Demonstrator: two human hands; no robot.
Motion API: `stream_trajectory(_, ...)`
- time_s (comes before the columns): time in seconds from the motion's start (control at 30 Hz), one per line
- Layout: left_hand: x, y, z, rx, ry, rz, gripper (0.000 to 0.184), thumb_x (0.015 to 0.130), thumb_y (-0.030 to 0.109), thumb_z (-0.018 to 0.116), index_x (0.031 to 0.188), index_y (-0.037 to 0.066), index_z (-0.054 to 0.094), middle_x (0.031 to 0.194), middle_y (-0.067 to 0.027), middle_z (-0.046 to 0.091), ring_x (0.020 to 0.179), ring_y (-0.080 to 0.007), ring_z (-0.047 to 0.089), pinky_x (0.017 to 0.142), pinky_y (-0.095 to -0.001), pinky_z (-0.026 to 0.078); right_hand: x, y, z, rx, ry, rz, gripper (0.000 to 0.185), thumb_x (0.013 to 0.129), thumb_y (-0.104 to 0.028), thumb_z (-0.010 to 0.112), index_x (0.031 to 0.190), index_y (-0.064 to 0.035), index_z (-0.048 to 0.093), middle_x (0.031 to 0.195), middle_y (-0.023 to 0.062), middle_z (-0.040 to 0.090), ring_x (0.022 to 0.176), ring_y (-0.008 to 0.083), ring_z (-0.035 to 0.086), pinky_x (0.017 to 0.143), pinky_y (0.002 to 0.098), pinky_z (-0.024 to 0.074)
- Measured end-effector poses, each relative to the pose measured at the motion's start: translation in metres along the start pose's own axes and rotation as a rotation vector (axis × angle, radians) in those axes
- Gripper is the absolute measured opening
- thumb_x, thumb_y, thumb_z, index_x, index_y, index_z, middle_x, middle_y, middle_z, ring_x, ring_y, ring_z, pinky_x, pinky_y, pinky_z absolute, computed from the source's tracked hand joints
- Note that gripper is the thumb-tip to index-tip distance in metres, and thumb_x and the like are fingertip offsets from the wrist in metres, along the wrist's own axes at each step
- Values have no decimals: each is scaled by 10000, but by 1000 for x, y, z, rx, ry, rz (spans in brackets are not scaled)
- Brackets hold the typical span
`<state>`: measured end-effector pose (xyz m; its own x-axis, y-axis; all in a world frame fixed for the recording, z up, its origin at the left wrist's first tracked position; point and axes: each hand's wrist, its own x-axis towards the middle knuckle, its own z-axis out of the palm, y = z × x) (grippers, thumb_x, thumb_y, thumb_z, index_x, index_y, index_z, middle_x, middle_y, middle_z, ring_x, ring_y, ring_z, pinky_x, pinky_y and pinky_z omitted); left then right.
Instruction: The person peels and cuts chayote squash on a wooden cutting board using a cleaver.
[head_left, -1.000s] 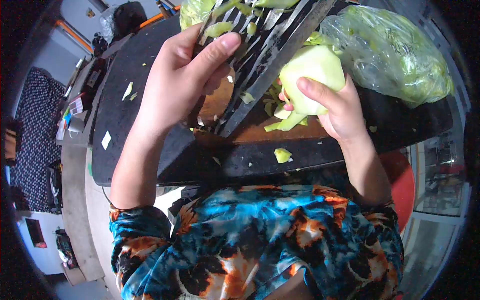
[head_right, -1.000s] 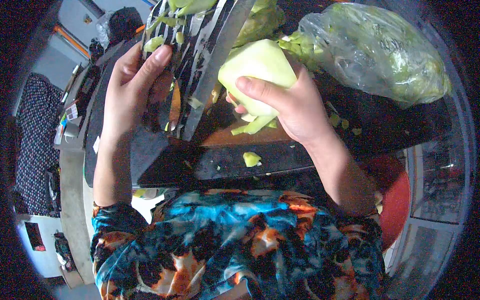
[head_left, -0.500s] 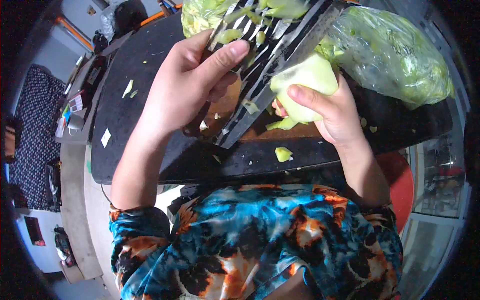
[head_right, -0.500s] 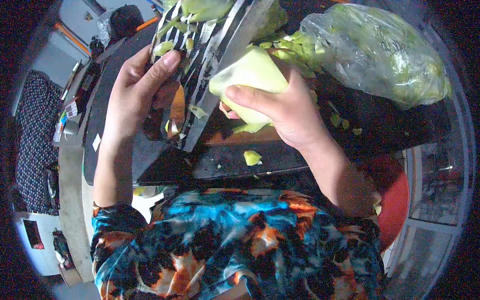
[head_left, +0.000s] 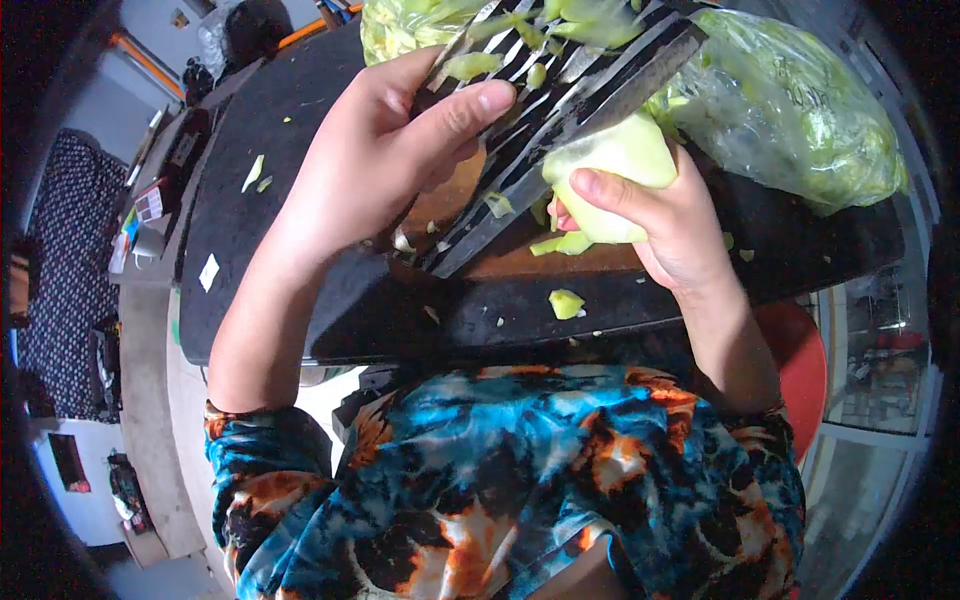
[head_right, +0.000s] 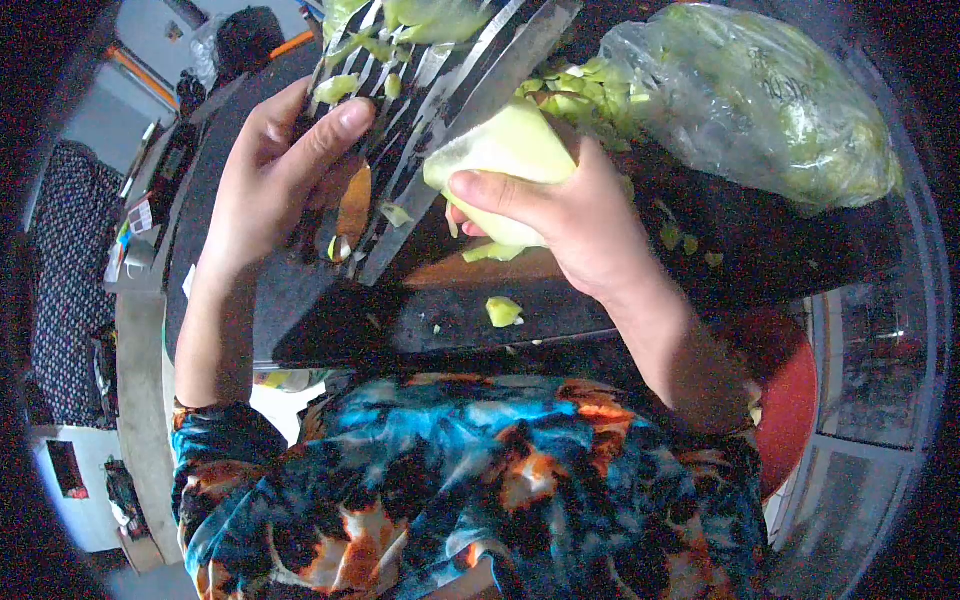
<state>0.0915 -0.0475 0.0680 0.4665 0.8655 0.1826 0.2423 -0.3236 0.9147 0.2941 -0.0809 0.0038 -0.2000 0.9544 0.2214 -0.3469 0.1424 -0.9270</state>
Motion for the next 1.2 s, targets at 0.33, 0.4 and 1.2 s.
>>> stream_trajectory(0.33,2,-13,10,-145,36,-18,260,877,289,593,839,36,544,589,63,444,495,4,356,428,-173,264,1,-3,0,88,14,55,240,768,-70,677,960,34,578,830,100,632,662,170,632,597,275,531)
stream_trajectory(0.4,1,-14,8,-159,-4,-32,248,881,289,586,866,45,542,581,71,423,483,1,343,422,-179,252,-1,-11,1,71,-29,97,236,769,-70,676,958,32,579,824,99,633,655,168,630,585,271,528)
stream_trajectory(1.2,2,-19,19,-297,32,-110,237,891,271,574,867,38,533,566,67,419,482,-11,365,429,-182,289,2,5,8,169,64,54,302,773,-66,667,1056,1,584,967,76,640,857,134,615,767,270,485)
